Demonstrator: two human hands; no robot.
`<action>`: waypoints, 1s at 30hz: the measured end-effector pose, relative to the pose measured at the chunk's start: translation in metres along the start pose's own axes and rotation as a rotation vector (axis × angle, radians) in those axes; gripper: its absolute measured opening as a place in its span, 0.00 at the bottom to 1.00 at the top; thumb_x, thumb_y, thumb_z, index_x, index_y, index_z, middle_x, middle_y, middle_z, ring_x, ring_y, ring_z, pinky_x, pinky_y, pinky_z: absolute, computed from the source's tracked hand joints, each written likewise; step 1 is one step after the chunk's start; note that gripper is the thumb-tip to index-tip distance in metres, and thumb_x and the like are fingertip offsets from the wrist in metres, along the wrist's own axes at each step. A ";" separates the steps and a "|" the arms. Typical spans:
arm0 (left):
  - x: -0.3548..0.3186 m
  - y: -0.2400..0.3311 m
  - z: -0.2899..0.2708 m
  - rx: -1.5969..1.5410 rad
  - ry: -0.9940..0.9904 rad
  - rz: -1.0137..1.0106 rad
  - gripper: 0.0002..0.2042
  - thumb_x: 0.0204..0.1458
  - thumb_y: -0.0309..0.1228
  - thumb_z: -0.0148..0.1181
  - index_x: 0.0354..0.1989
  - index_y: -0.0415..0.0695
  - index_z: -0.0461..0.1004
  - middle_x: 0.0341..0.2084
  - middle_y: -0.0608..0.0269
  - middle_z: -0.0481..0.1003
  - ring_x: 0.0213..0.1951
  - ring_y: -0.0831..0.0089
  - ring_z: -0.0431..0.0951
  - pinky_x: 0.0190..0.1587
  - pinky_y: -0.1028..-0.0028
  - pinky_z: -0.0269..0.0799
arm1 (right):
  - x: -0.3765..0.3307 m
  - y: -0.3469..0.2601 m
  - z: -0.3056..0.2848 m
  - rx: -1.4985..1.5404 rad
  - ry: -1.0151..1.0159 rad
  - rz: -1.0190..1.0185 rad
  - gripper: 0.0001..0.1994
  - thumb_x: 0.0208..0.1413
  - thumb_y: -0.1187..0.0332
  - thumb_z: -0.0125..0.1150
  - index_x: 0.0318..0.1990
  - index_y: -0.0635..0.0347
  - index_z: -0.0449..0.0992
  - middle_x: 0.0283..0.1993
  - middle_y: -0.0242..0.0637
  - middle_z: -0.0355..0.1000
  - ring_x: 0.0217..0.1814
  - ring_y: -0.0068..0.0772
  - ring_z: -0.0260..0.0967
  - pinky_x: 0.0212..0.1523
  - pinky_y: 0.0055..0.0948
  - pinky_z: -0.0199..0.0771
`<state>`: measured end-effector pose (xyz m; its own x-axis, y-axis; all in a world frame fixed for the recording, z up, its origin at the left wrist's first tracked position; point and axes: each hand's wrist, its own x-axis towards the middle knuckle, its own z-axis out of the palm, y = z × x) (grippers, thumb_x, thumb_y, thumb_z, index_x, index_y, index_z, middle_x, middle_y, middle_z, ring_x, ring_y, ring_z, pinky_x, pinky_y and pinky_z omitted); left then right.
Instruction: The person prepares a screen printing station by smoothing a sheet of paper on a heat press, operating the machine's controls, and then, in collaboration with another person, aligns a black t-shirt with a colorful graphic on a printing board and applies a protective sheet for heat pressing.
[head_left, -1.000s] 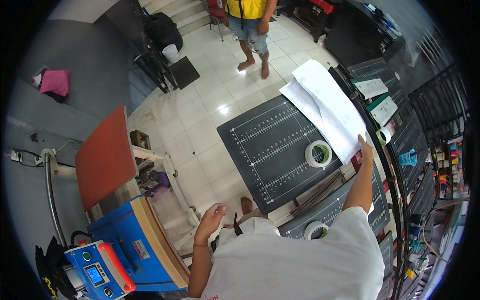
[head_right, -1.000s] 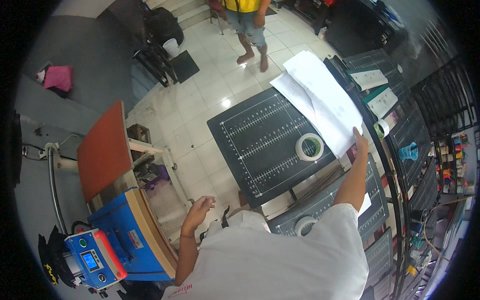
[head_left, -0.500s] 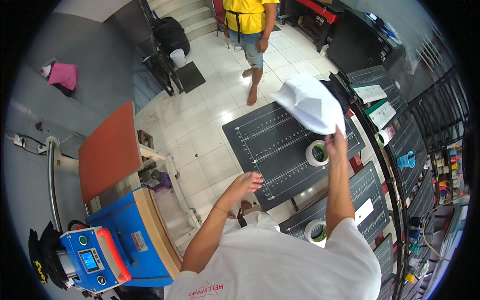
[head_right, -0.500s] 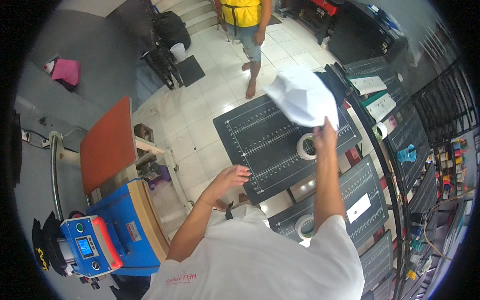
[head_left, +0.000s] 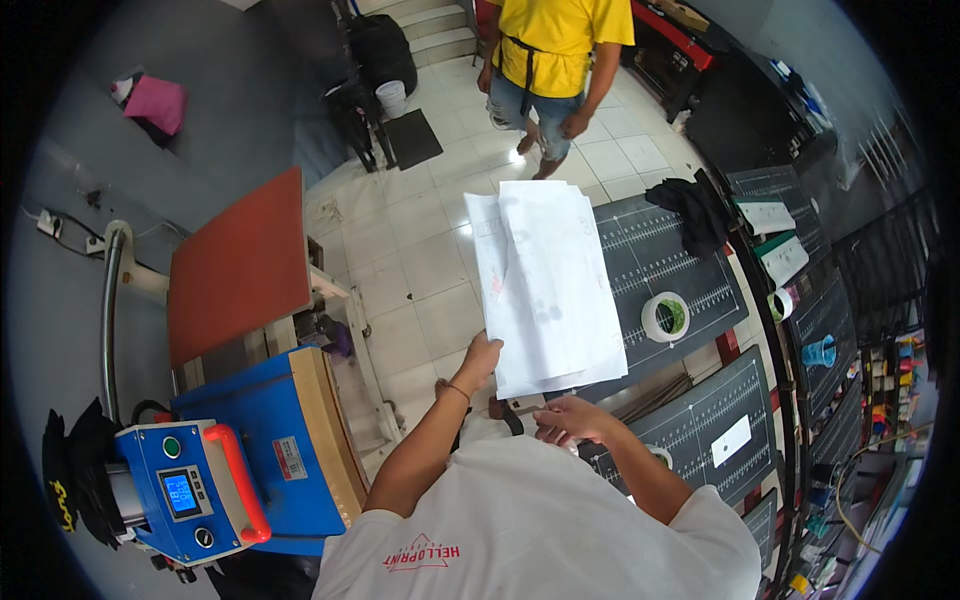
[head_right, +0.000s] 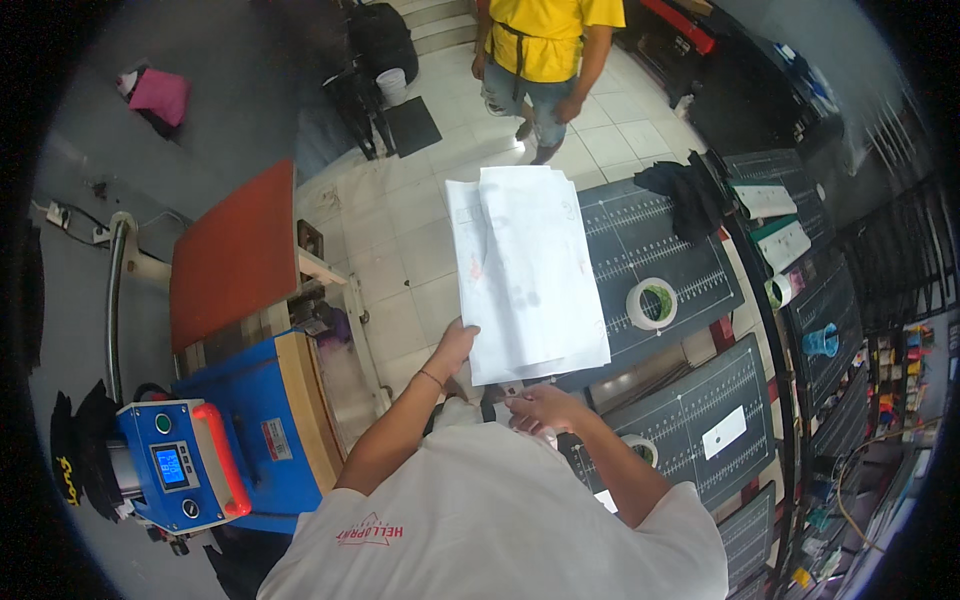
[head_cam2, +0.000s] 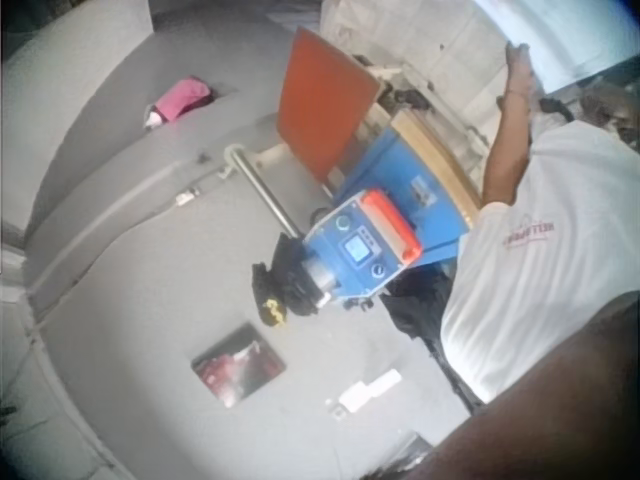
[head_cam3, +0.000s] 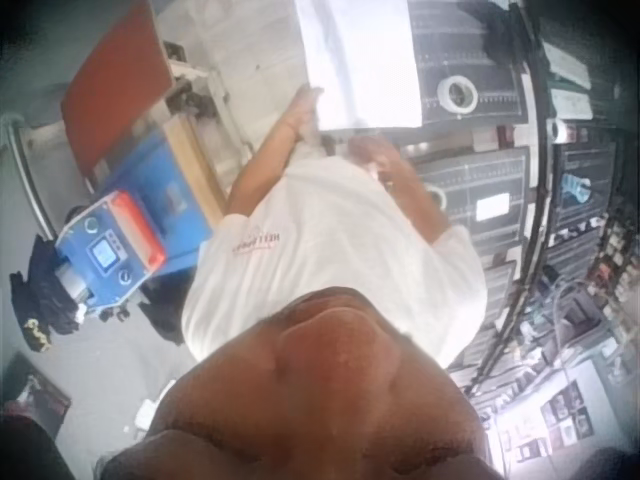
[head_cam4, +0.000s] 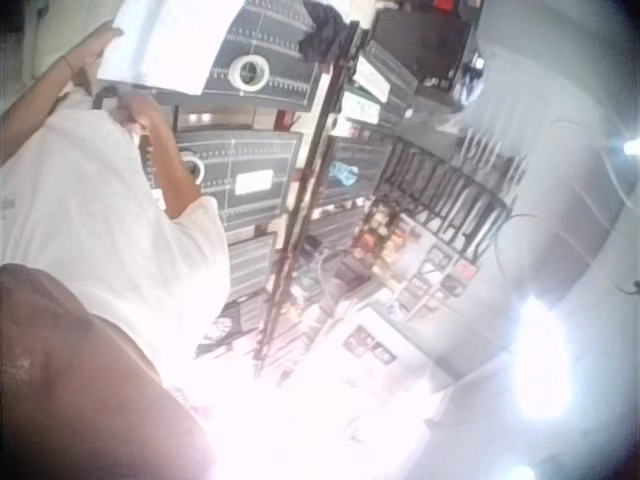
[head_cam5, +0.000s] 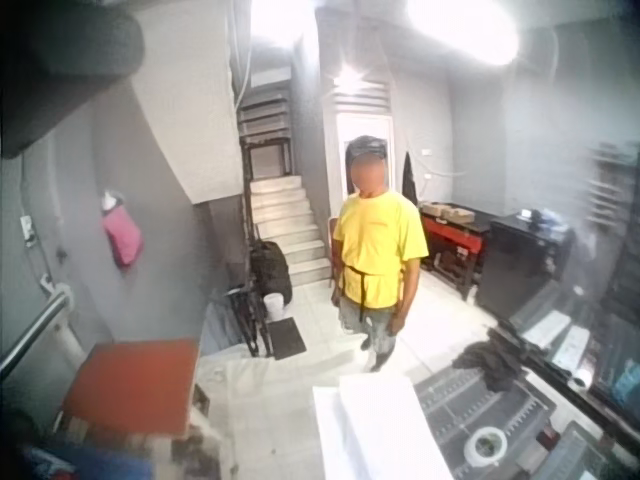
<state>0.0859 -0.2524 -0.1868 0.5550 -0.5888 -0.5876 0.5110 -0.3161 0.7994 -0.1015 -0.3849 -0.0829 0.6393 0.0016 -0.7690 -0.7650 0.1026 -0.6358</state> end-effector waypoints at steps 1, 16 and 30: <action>0.001 -0.004 0.000 0.115 0.025 0.045 0.22 0.54 0.24 0.45 0.59 0.34 0.65 0.52 0.47 0.73 0.53 0.60 0.74 0.57 0.65 0.68 | -0.010 -0.016 -0.001 -0.200 -0.043 -0.067 0.12 0.65 0.60 0.53 0.40 0.59 0.77 0.30 0.29 0.73 0.31 0.21 0.70 0.30 0.24 0.70; -0.026 0.050 0.094 0.695 -0.176 0.515 0.27 0.63 0.42 0.47 0.66 0.39 0.59 0.65 0.31 0.53 0.66 0.34 0.53 0.68 0.55 0.50 | 0.151 0.054 -0.099 0.537 0.223 -0.631 0.25 0.63 0.55 0.54 0.63 0.59 0.67 0.60 0.46 0.67 0.57 0.44 0.69 0.52 0.36 0.72; -0.003 0.015 0.098 0.633 0.316 0.615 0.34 0.55 0.33 0.57 0.67 0.30 0.51 0.61 0.34 0.58 0.61 0.47 0.61 0.65 0.58 0.55 | 0.110 0.052 -0.107 0.487 0.398 -0.400 0.26 0.56 0.65 0.54 0.59 0.74 0.65 0.49 0.49 0.74 0.49 0.37 0.73 0.52 0.31 0.71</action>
<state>0.0273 -0.3285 -0.1612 0.8090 -0.5871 0.0285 -0.3325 -0.4171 0.8458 -0.0794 -0.4855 -0.2078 0.7143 -0.4788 -0.5104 -0.2998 0.4496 -0.8414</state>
